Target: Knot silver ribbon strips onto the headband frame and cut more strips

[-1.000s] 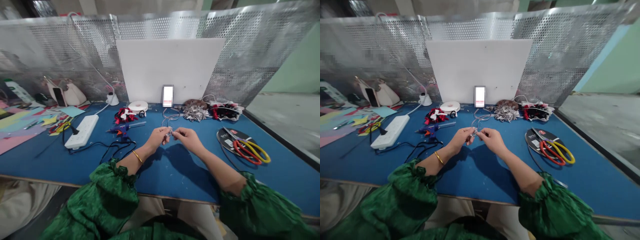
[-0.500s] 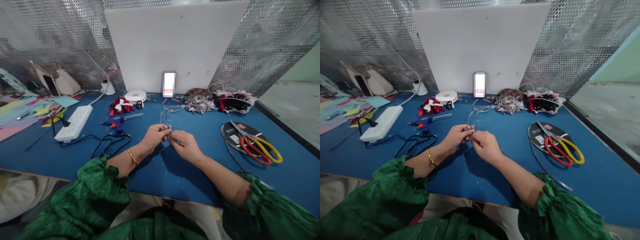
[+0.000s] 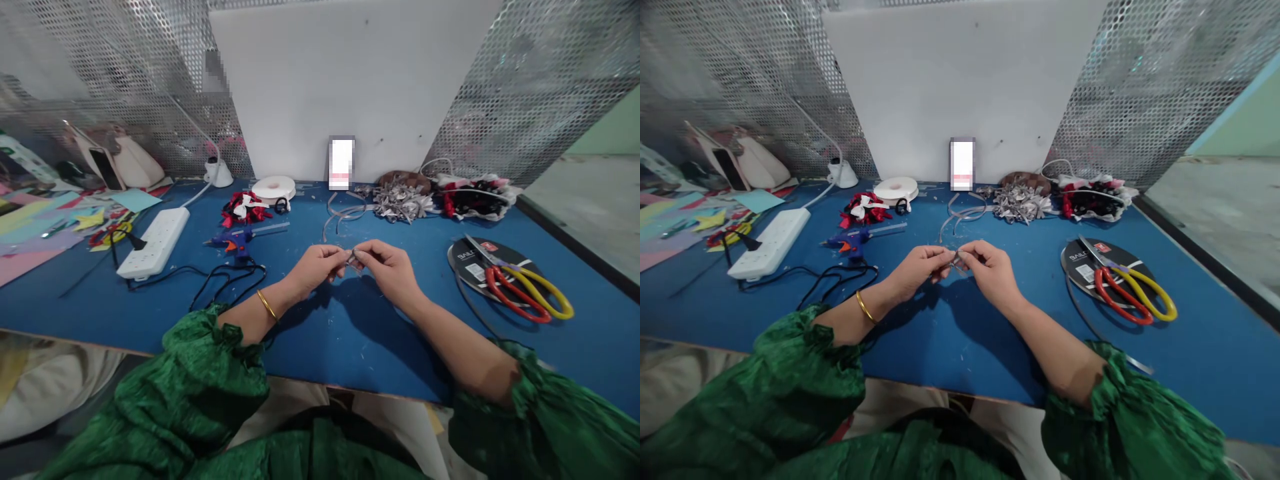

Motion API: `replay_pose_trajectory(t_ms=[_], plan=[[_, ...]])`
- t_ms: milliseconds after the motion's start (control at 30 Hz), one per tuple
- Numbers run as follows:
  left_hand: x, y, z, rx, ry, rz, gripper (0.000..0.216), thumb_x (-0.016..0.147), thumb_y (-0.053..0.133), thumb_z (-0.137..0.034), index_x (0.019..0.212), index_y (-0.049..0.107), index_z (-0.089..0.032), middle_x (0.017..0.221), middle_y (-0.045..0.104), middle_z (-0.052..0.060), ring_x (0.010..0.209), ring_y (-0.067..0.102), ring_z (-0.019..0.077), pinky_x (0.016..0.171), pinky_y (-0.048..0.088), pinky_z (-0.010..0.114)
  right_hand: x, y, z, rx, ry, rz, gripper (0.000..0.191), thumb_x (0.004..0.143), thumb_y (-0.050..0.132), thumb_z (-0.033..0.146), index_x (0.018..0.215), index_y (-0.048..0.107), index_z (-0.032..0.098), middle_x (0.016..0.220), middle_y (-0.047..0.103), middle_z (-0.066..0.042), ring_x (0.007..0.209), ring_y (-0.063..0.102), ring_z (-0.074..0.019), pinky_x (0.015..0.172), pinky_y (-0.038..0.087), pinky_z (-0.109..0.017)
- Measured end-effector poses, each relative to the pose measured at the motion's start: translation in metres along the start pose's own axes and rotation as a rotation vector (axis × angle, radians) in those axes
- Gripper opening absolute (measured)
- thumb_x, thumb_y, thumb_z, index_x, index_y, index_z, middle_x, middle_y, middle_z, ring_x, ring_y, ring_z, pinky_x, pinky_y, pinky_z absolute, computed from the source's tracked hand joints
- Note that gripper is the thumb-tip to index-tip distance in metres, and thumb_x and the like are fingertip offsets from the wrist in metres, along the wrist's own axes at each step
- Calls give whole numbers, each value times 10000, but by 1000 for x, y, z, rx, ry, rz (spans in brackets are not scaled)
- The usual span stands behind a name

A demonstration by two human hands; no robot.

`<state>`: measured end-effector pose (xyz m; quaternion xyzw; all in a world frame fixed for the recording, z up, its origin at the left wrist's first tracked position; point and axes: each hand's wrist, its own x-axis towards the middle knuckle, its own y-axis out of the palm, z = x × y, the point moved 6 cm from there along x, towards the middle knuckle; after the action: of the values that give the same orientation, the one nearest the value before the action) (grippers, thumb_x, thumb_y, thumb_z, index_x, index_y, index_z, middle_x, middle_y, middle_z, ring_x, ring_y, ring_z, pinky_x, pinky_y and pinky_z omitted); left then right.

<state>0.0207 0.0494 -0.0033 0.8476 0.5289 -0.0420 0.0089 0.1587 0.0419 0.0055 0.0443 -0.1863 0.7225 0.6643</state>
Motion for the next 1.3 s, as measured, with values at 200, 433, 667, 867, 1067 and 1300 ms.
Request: replay_pose_trajectory(t_ms=[200,433,667,867,1067,1300], plan=[[3,-5,-1,-179,-47,-17,378,831,554,-457,938,679,-117,708,639,51,469,418,62,482,328,216,-1,-10,1,61,48,-131,172,817,624,333,744,653,181,628,591,5,622,526,-136,632,411,-276],[6,-10,7,-348,-97,3,419,850,419,-365,948,718,-87,803,704,123,487,452,82,496,348,232,-1,-10,-5,178,62,-189,142,804,646,320,766,662,185,652,588,9,626,518,-127,645,415,-270],[5,-6,4,-45,-46,30,324,750,680,-434,836,714,-123,703,683,61,467,423,61,450,312,206,-4,-5,0,174,50,-138,146,784,657,333,769,663,188,705,624,-7,661,540,-138,652,441,-276],[-3,-4,-16,333,117,-3,204,775,654,-346,722,662,-149,617,649,26,488,451,85,508,331,221,-4,1,-5,215,66,-87,126,784,653,307,750,667,187,675,617,1,622,532,-128,628,439,-272],[-11,-6,-31,759,330,-215,116,776,632,-239,676,665,-190,606,617,13,553,473,120,575,301,241,-5,6,-10,260,113,-66,151,778,657,312,709,650,178,644,590,11,608,517,-115,627,426,-262],[-10,-5,-27,718,359,-196,237,893,504,-294,996,699,-205,739,690,31,638,568,144,620,359,237,-1,-1,-19,309,178,-114,191,744,707,363,750,658,179,699,611,9,614,536,-111,624,437,-262]])
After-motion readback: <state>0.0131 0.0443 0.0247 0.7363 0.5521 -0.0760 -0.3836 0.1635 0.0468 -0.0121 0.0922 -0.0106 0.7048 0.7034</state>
